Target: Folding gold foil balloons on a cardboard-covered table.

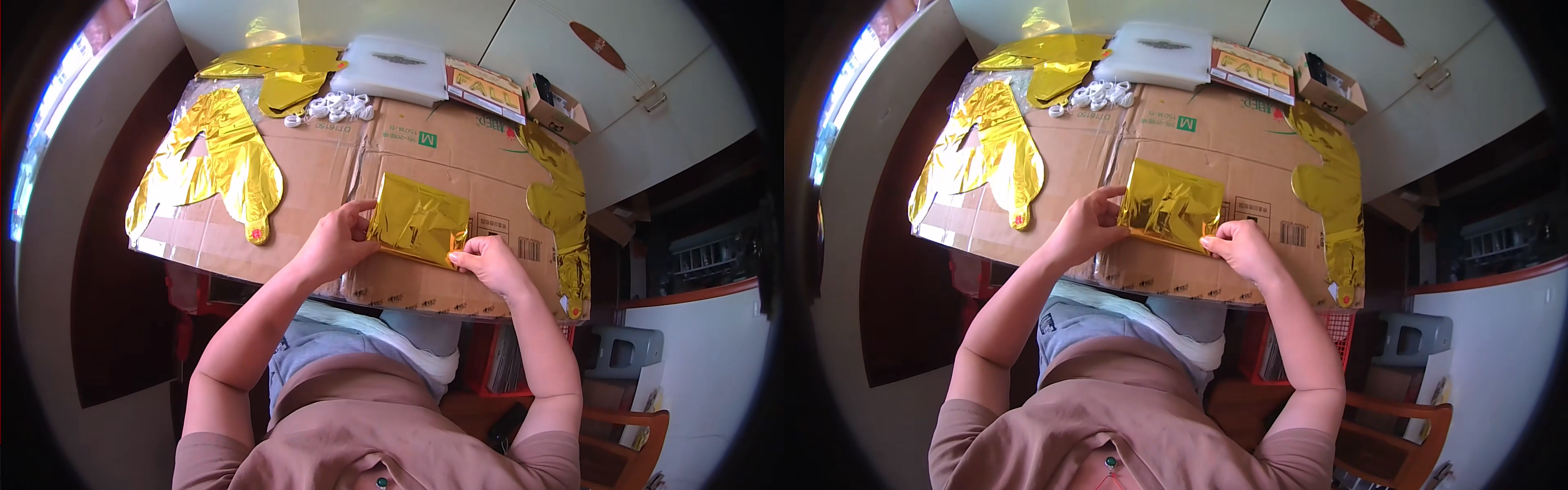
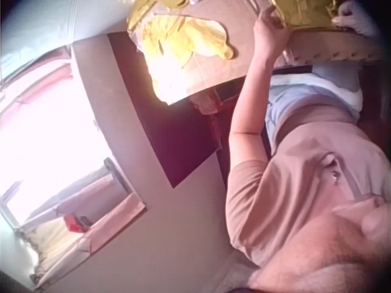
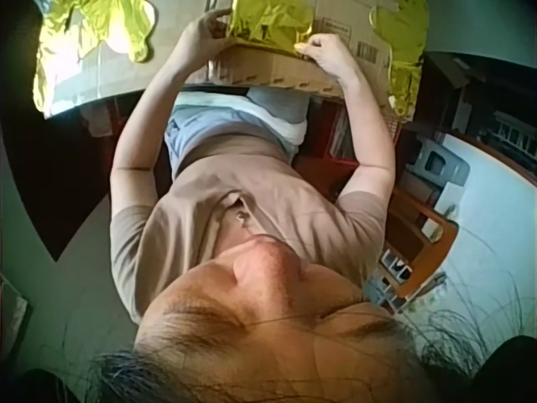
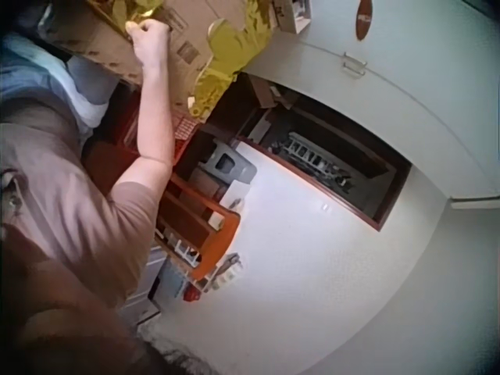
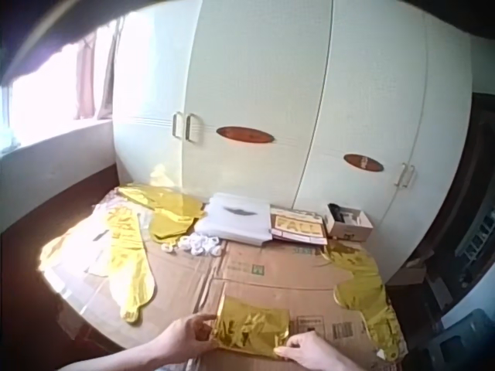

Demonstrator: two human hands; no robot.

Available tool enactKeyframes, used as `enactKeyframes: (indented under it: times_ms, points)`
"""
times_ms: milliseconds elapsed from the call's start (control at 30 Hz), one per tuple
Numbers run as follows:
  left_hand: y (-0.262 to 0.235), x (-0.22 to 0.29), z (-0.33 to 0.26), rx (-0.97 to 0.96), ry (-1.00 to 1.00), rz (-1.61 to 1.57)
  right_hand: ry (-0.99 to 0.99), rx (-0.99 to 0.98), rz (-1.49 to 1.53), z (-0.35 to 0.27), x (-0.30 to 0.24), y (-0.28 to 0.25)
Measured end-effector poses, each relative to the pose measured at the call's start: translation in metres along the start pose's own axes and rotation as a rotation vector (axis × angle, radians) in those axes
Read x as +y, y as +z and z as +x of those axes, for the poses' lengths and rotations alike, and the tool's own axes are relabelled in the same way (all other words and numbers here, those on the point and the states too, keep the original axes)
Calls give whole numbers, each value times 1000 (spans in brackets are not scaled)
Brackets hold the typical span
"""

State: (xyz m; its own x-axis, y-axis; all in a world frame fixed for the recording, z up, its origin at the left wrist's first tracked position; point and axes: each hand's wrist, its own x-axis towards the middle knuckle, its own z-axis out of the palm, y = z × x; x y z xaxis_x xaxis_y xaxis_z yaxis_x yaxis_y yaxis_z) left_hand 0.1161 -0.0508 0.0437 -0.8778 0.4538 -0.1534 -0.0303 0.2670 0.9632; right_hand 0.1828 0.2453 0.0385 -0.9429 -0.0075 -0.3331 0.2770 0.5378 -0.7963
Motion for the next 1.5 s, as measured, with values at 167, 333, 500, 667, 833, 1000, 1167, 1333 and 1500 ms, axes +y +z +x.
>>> enactKeyframes:
  times_ms: [167,333,500,667,833,1000,1167,1333,1500]
  points:
    - [1,2,-4,-1,-24,14,138,-88,55,-6,-24,-3]
    - [-1,2,-5,-3,4,87,164,-114,103,-6,-24,-4]
    - [0,9,-8,0,-6,124,169,-138,156,-7,-22,-4]
    - [0,6,-9,8,5,123,154,-121,189,-8,-24,-3]
    - [1,2,-12,59,37,81,-36,-34,140,-7,-8,2]
    - [2,-3,-12,42,16,-24,-48,-26,193,-9,-5,5]
    - [1,3,-14,-25,-84,15,133,-155,91,-8,-18,-3]
    - [5,5,-15,34,-58,-10,113,-150,125,-9,-23,-3]
    - [8,-2,-16,78,-65,-6,69,-57,87,-12,-21,3]
